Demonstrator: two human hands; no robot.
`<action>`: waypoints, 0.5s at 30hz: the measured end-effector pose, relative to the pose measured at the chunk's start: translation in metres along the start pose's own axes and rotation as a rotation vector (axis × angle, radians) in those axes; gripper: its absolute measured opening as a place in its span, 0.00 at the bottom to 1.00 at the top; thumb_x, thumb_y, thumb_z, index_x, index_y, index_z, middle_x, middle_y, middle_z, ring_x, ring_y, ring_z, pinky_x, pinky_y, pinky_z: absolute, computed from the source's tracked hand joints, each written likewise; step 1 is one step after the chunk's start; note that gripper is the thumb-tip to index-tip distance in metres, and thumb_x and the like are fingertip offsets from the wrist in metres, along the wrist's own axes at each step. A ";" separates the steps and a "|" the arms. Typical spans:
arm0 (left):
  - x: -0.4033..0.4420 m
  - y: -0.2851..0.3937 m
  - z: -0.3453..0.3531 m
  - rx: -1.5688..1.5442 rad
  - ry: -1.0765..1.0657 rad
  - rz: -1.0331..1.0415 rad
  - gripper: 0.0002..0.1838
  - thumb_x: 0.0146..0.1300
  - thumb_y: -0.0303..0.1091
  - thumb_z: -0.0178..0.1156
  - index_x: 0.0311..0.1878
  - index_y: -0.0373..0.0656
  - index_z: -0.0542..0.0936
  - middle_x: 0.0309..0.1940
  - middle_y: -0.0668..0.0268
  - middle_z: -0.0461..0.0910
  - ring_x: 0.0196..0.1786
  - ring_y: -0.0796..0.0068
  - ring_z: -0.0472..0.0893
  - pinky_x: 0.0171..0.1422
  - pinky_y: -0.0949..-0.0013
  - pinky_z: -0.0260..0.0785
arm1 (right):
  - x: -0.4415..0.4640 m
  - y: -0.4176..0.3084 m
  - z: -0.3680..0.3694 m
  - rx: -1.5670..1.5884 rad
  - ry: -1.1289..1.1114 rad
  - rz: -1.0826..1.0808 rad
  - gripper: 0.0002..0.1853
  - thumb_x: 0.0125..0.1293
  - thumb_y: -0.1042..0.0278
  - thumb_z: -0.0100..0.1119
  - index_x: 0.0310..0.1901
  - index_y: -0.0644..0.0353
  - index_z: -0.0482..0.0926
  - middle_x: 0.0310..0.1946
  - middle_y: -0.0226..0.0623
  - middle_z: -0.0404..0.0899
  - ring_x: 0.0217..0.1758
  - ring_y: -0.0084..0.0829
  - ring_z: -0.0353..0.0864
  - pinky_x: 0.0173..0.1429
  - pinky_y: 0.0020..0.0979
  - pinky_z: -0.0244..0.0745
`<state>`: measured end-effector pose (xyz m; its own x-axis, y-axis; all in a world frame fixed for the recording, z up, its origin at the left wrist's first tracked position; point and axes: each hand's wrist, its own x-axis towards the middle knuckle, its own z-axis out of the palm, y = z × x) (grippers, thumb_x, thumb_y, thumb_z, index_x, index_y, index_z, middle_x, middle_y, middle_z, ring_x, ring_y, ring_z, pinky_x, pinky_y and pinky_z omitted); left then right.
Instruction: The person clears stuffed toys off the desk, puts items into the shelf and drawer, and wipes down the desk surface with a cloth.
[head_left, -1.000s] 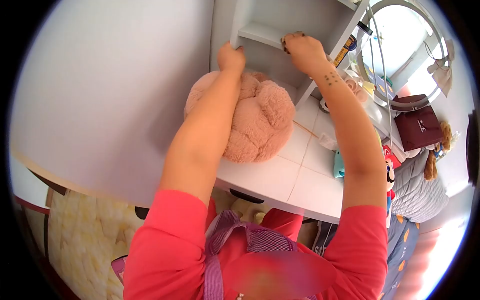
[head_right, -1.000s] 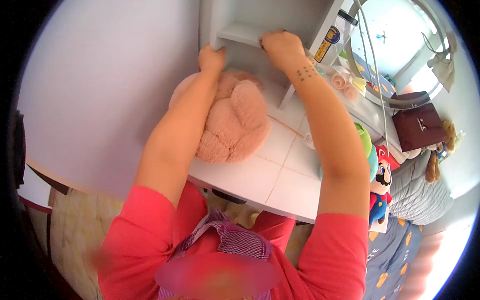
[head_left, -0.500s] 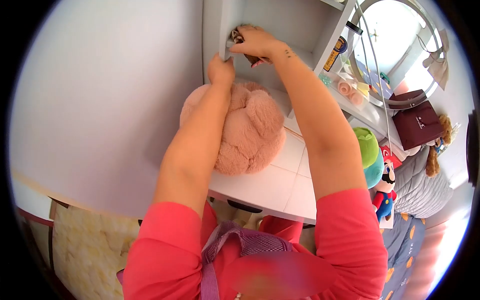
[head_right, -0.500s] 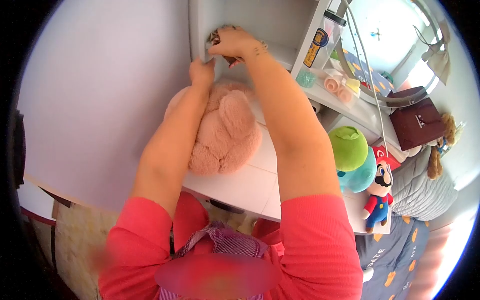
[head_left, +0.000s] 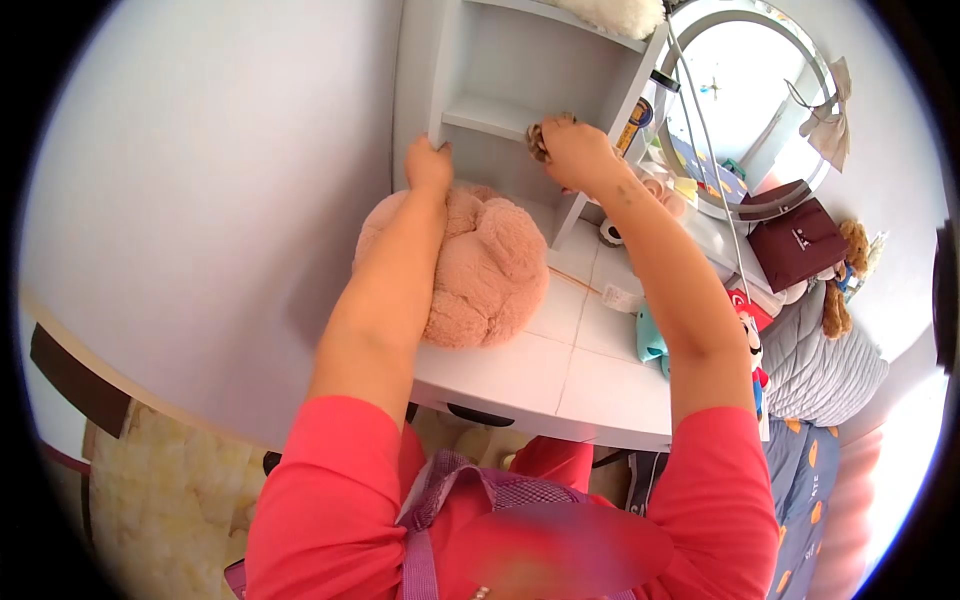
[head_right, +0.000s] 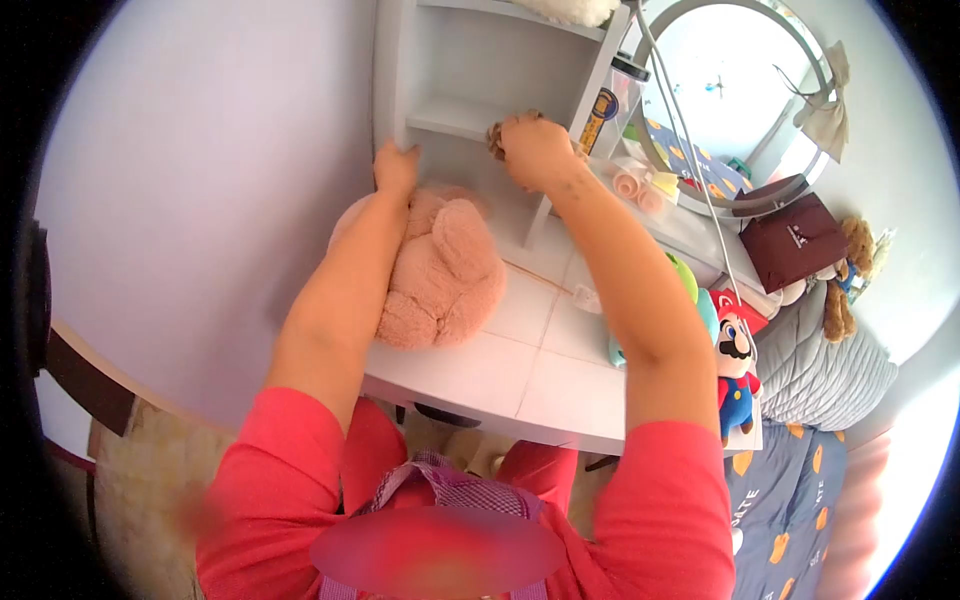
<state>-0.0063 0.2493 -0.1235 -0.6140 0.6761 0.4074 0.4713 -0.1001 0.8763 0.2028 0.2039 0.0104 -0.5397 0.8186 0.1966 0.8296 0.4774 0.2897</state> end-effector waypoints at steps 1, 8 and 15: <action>-0.003 0.001 -0.002 0.001 0.003 0.016 0.16 0.57 0.35 0.63 0.47 0.37 0.80 0.41 0.48 0.82 0.47 0.47 0.81 0.53 0.55 0.71 | -0.010 -0.002 -0.006 0.032 0.009 -0.033 0.25 0.53 0.73 0.59 0.57 0.59 0.72 0.48 0.50 0.78 0.50 0.48 0.79 0.52 0.41 0.76; -0.011 0.014 -0.007 -0.058 0.014 -0.047 0.14 0.59 0.34 0.62 0.46 0.37 0.80 0.40 0.49 0.82 0.46 0.48 0.81 0.52 0.55 0.72 | 0.007 0.021 -0.012 0.205 0.637 -0.266 0.24 0.49 0.82 0.55 0.50 0.50 0.80 0.50 0.41 0.76 0.55 0.45 0.73 0.55 0.42 0.70; 0.002 -0.013 0.011 -0.097 0.021 0.049 0.15 0.59 0.34 0.62 0.47 0.38 0.80 0.39 0.50 0.82 0.46 0.48 0.81 0.51 0.54 0.71 | 0.079 0.017 0.002 0.190 1.101 0.280 0.17 0.54 0.73 0.60 0.47 0.48 0.80 0.50 0.41 0.70 0.55 0.46 0.66 0.59 0.45 0.63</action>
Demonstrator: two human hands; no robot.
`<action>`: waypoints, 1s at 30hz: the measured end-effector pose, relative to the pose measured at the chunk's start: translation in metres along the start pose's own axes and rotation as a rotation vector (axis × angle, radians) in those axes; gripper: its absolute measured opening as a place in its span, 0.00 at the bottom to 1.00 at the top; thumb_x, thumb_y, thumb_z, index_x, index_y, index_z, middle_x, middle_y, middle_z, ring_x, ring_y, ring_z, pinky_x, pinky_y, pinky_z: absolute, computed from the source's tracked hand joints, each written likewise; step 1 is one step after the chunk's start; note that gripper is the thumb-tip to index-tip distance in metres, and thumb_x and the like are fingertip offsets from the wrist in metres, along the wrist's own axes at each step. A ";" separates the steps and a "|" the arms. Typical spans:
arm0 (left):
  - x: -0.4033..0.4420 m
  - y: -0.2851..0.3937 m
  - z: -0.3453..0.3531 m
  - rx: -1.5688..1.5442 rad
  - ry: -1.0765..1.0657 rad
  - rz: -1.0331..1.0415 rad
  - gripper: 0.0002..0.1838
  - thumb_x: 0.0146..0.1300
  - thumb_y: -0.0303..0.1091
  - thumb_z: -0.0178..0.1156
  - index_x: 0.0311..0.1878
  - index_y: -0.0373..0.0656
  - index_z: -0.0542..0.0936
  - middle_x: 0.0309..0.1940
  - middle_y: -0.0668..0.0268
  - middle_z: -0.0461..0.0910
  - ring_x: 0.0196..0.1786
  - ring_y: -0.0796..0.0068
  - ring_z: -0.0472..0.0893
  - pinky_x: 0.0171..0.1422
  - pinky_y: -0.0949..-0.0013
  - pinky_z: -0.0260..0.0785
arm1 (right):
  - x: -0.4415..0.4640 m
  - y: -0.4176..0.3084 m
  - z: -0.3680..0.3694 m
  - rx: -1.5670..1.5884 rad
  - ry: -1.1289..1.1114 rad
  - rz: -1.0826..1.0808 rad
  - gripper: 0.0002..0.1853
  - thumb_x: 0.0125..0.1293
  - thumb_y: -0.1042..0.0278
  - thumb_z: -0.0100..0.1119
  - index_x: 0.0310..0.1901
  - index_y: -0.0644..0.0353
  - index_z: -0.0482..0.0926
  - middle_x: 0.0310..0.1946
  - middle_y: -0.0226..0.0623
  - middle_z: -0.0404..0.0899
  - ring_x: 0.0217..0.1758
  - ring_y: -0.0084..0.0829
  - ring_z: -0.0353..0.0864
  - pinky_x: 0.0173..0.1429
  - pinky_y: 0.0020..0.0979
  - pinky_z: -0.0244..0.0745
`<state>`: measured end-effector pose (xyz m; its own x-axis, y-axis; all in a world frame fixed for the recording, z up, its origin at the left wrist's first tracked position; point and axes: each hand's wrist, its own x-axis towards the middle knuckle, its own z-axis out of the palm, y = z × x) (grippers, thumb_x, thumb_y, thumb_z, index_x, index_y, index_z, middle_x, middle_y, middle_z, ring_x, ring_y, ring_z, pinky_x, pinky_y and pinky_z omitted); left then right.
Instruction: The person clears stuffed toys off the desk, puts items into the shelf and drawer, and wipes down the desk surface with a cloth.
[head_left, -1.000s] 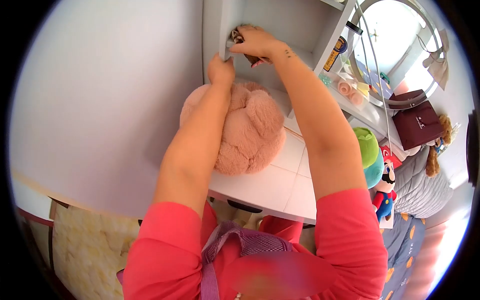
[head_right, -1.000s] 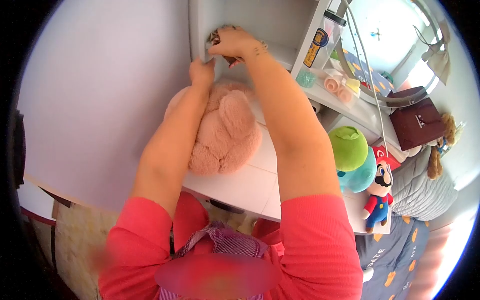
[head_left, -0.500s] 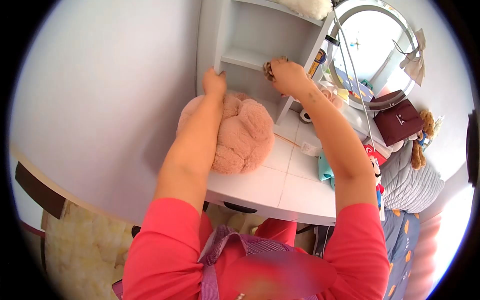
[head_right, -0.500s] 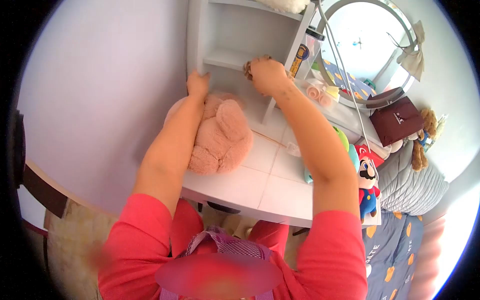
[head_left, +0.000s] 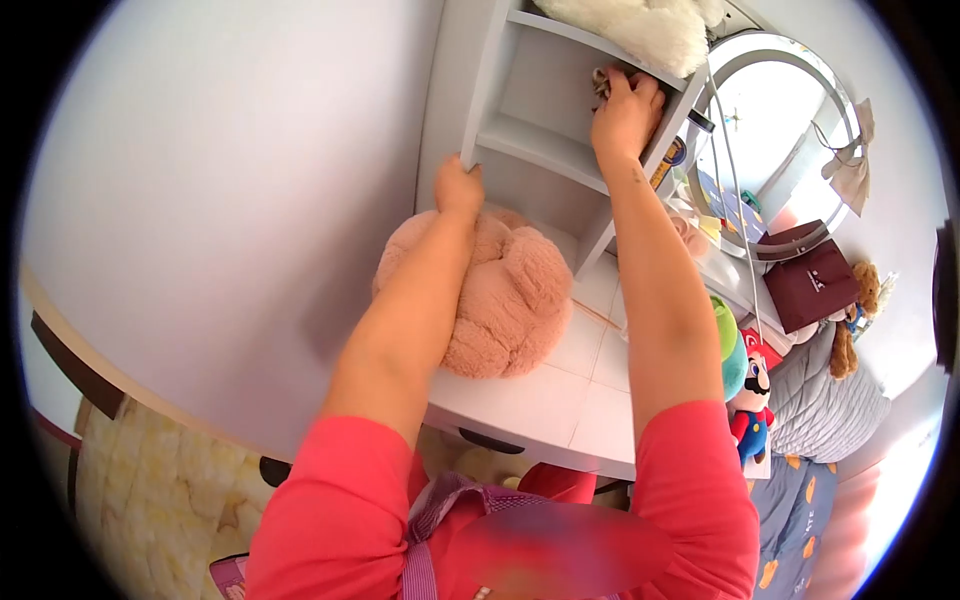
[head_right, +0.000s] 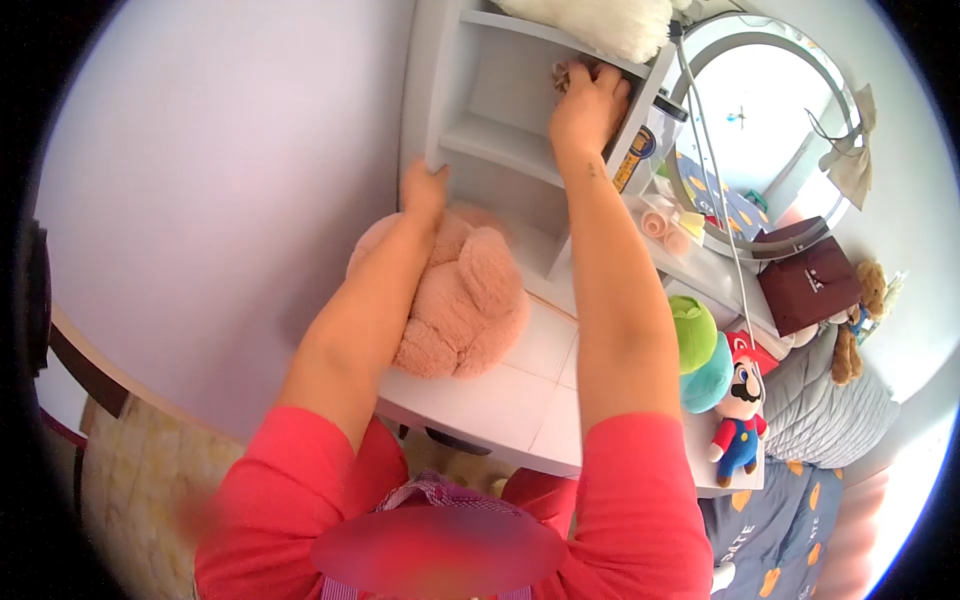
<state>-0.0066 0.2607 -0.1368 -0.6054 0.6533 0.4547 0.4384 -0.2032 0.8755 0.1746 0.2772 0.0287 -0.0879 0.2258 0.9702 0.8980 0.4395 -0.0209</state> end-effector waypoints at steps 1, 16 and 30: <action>-0.001 0.005 -0.004 0.027 -0.017 -0.024 0.15 0.59 0.34 0.62 0.47 0.38 0.80 0.39 0.50 0.82 0.46 0.48 0.81 0.51 0.54 0.71 | 0.002 -0.005 0.011 0.003 0.056 0.102 0.17 0.54 0.72 0.61 0.48 0.48 0.80 0.50 0.42 0.69 0.55 0.47 0.65 0.59 0.45 0.63; -0.004 0.015 -0.010 0.027 -0.106 -0.119 0.18 0.61 0.36 0.61 0.53 0.42 0.79 0.42 0.50 0.82 0.47 0.49 0.81 0.52 0.55 0.71 | 0.001 -0.037 0.074 0.003 -0.503 -0.392 0.28 0.57 0.65 0.57 0.61 0.58 0.69 0.67 0.50 0.58 0.70 0.52 0.57 0.69 0.46 0.59; -0.005 0.015 -0.018 -0.034 -0.161 -0.114 0.20 0.59 0.34 0.62 0.55 0.42 0.78 0.44 0.52 0.82 0.49 0.53 0.81 0.54 0.58 0.71 | 0.011 -0.026 -0.012 -0.939 -1.123 -0.467 0.15 0.62 0.64 0.55 0.48 0.57 0.83 0.51 0.39 0.81 0.55 0.42 0.79 0.55 0.51 0.71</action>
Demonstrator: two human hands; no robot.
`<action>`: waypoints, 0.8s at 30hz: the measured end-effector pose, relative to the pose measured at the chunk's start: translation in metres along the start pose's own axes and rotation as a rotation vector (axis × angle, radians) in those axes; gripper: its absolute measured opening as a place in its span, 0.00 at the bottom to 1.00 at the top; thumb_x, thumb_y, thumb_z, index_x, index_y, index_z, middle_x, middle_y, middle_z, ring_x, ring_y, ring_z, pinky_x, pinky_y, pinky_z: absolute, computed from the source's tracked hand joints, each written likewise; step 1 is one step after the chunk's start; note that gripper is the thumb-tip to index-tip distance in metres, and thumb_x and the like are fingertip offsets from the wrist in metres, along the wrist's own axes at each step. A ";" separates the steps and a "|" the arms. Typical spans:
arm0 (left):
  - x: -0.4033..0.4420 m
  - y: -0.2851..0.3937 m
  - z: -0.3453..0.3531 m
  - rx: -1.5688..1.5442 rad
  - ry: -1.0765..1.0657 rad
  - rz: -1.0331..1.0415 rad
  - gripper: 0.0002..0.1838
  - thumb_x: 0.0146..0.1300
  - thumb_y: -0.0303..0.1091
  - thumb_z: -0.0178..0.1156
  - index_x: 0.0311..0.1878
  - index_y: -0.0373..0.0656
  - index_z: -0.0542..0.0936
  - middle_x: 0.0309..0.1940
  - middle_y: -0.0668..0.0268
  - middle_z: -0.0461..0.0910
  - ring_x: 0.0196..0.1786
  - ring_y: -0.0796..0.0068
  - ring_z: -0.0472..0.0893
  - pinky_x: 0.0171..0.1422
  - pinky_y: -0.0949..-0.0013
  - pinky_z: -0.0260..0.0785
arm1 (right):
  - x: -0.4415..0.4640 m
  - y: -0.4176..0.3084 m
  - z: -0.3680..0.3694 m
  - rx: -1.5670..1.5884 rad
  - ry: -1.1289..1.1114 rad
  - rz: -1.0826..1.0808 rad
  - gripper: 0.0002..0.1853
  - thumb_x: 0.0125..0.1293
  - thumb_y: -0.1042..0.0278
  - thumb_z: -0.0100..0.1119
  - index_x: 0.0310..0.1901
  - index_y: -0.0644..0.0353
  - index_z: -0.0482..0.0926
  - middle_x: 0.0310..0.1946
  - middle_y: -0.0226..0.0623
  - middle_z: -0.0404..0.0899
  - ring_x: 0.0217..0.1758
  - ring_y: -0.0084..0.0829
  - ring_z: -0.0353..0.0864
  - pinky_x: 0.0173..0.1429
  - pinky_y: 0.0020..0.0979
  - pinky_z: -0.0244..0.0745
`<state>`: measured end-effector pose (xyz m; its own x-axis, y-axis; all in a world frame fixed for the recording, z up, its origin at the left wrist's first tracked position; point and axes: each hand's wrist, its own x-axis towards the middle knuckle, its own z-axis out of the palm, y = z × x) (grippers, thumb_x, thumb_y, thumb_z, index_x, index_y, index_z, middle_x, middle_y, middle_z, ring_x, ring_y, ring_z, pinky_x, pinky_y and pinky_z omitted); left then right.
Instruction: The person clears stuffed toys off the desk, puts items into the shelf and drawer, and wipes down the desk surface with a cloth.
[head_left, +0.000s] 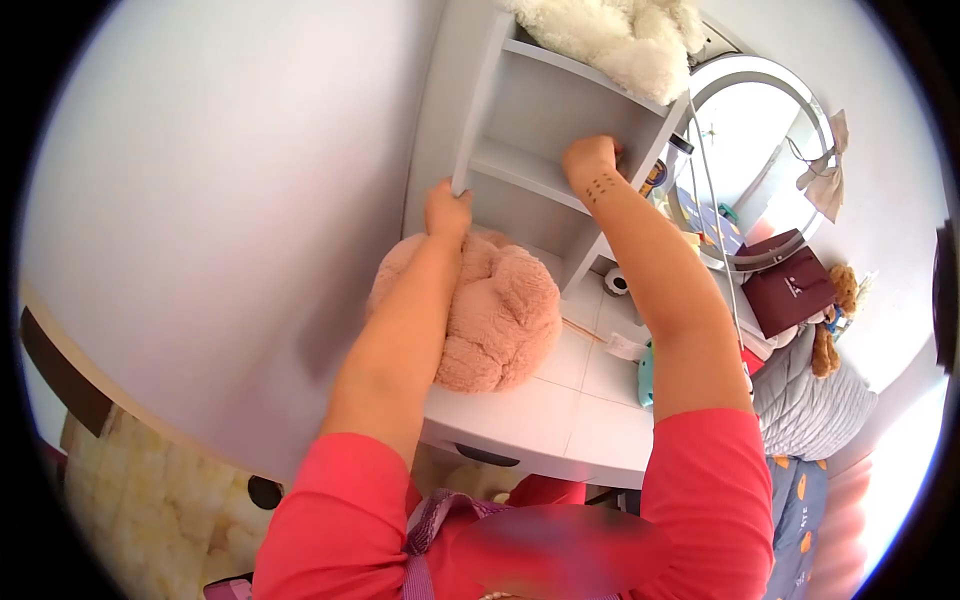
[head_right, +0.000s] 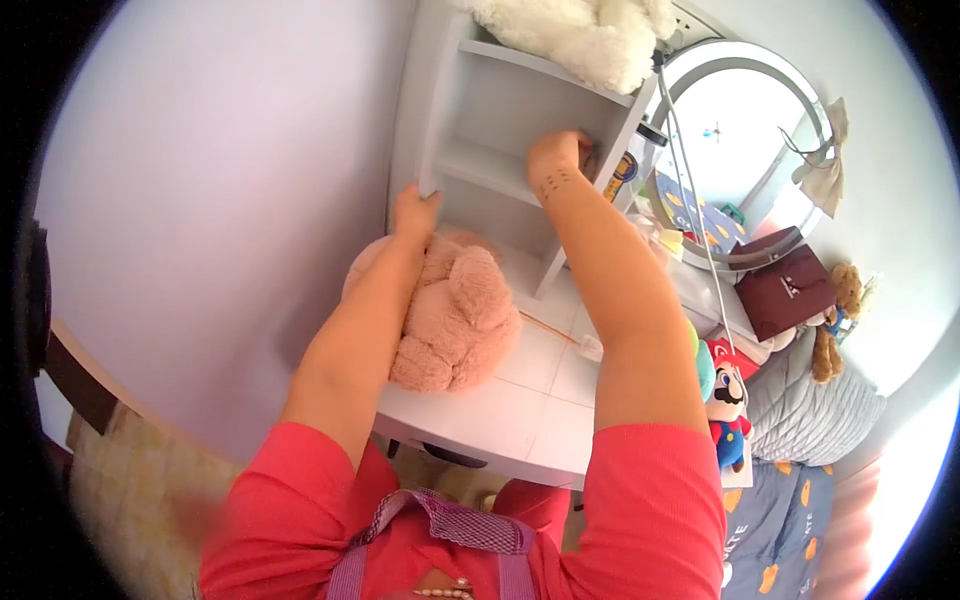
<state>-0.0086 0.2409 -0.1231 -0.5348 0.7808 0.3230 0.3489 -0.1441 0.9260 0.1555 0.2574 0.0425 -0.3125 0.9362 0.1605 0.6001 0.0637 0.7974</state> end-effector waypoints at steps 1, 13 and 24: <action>0.000 0.000 -0.003 0.000 0.008 -0.002 0.20 0.59 0.34 0.62 0.55 0.42 0.78 0.45 0.52 0.82 0.49 0.53 0.81 0.54 0.58 0.71 | -0.012 0.005 -0.013 -0.098 0.058 0.010 0.14 0.61 0.64 0.56 0.47 0.55 0.84 0.48 0.38 0.83 0.54 0.42 0.80 0.54 0.50 0.71; 0.010 -0.016 0.007 -0.184 -0.011 0.030 0.19 0.59 0.32 0.62 0.55 0.41 0.79 0.44 0.51 0.83 0.47 0.55 0.82 0.53 0.60 0.72 | 0.002 0.015 0.025 0.289 0.118 -0.078 0.13 0.58 0.69 0.53 0.40 0.57 0.86 0.44 0.45 0.84 0.48 0.42 0.84 0.50 0.38 0.77; 0.003 -0.005 0.009 -0.132 0.095 0.014 0.18 0.58 0.31 0.62 0.52 0.41 0.80 0.42 0.50 0.83 0.46 0.51 0.82 0.52 0.57 0.71 | -0.011 -0.001 0.029 0.572 0.240 -0.049 0.17 0.62 0.63 0.46 0.39 0.62 0.85 0.43 0.48 0.83 0.47 0.48 0.83 0.52 0.43 0.77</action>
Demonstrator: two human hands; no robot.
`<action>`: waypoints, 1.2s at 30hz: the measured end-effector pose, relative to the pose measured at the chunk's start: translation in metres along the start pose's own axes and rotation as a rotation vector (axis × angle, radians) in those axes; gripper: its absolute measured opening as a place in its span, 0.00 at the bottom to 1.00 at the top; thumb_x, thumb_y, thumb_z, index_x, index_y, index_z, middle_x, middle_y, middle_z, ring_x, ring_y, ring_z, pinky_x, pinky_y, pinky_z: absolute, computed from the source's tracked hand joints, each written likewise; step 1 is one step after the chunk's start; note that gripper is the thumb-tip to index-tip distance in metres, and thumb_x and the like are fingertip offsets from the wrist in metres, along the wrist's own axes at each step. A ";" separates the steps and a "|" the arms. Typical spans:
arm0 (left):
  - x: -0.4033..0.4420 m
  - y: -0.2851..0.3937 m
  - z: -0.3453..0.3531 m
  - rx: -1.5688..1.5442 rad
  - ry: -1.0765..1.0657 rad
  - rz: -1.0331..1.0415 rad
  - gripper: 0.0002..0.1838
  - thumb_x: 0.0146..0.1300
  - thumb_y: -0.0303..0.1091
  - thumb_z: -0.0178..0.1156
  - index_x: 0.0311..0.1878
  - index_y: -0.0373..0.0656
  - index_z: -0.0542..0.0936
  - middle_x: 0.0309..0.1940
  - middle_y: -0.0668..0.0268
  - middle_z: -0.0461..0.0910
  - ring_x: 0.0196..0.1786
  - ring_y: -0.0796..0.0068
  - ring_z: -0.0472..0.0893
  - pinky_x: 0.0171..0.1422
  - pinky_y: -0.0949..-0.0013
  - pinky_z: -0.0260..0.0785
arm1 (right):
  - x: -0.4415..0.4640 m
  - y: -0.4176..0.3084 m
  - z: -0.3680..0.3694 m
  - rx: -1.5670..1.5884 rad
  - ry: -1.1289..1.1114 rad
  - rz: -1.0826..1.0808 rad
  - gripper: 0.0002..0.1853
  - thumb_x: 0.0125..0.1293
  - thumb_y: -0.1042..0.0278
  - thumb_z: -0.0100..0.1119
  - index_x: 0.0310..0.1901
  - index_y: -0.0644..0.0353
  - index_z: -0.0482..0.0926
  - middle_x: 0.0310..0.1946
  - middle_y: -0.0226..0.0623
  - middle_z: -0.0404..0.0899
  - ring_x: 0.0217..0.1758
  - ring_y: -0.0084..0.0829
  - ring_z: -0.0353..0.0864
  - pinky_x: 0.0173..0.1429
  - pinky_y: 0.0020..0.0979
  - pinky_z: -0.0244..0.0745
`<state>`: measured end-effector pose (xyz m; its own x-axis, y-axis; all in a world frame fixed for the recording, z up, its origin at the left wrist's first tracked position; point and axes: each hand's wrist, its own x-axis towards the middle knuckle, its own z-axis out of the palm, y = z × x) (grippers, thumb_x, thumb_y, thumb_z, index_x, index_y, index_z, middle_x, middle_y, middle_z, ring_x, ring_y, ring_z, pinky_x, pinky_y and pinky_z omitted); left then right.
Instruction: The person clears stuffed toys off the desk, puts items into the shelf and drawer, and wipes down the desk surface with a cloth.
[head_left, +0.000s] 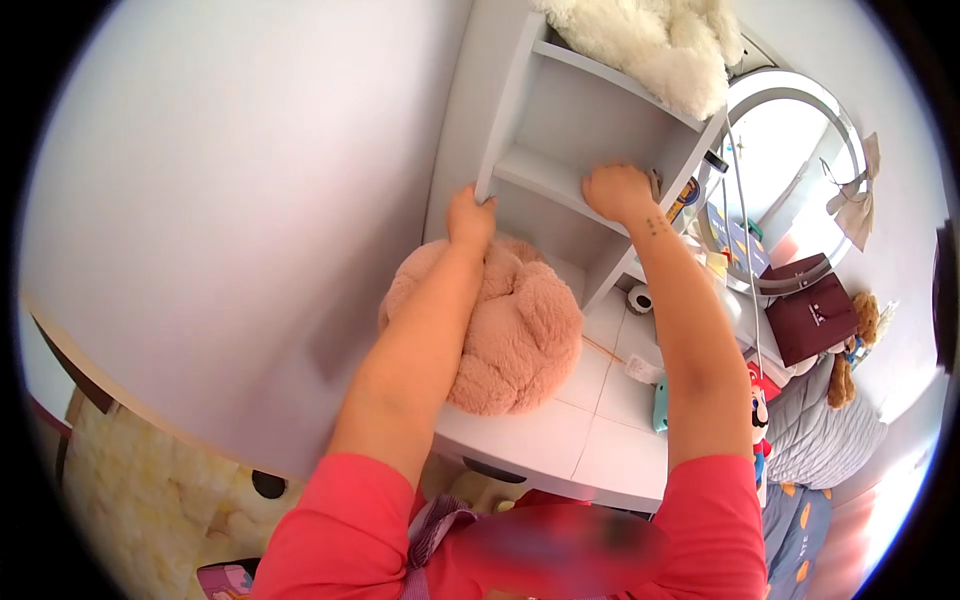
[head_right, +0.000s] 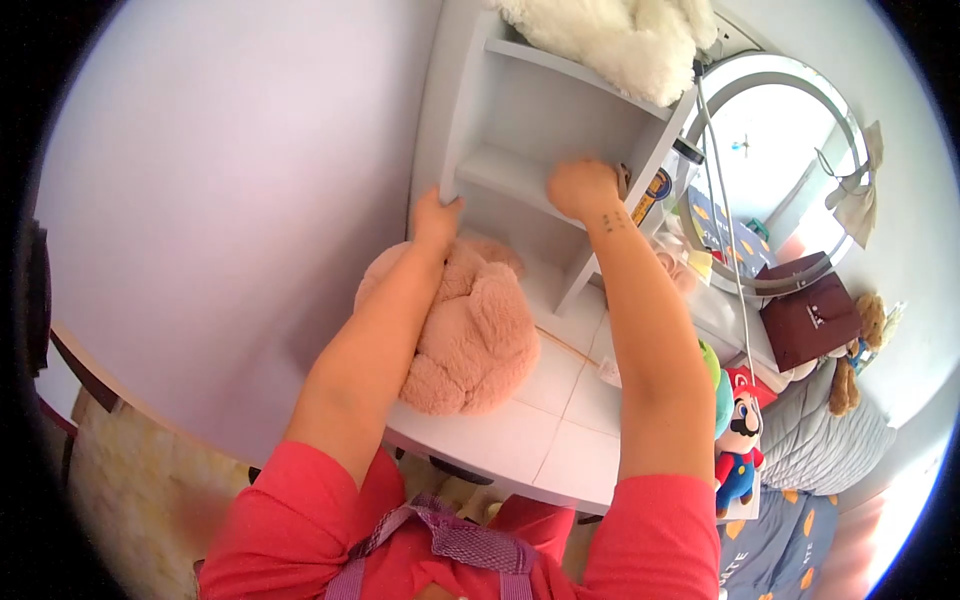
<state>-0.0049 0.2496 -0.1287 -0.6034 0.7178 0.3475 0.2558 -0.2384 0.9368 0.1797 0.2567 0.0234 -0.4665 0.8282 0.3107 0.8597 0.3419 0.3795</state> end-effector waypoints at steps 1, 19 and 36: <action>0.000 -0.002 0.002 -0.015 0.010 0.005 0.18 0.58 0.32 0.62 0.53 0.42 0.80 0.42 0.50 0.83 0.47 0.51 0.81 0.52 0.57 0.71 | -0.002 -0.001 0.001 0.017 -0.003 0.020 0.18 0.63 0.61 0.45 0.38 0.62 0.85 0.45 0.48 0.83 0.48 0.49 0.82 0.53 0.44 0.76; -0.010 0.010 0.001 0.169 0.032 0.054 0.16 0.60 0.34 0.61 0.52 0.41 0.78 0.41 0.51 0.83 0.46 0.48 0.81 0.51 0.56 0.71 | 0.060 -0.074 0.022 0.497 0.139 -0.141 0.21 0.61 0.57 0.45 0.49 0.57 0.80 0.53 0.44 0.78 0.58 0.46 0.76 0.61 0.50 0.69; 0.011 -0.015 -0.001 0.071 -0.048 0.103 0.18 0.60 0.34 0.62 0.51 0.34 0.78 0.42 0.51 0.82 0.44 0.58 0.80 0.50 0.60 0.70 | -0.061 -0.027 0.013 -0.172 0.141 0.026 0.13 0.58 0.63 0.60 0.42 0.58 0.80 0.43 0.44 0.81 0.49 0.41 0.81 0.49 0.39 0.76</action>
<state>-0.0162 0.2608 -0.1392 -0.5348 0.7229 0.4375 0.3684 -0.2665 0.8906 0.1872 0.2030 -0.0173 -0.4798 0.7611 0.4364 0.8292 0.2308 0.5091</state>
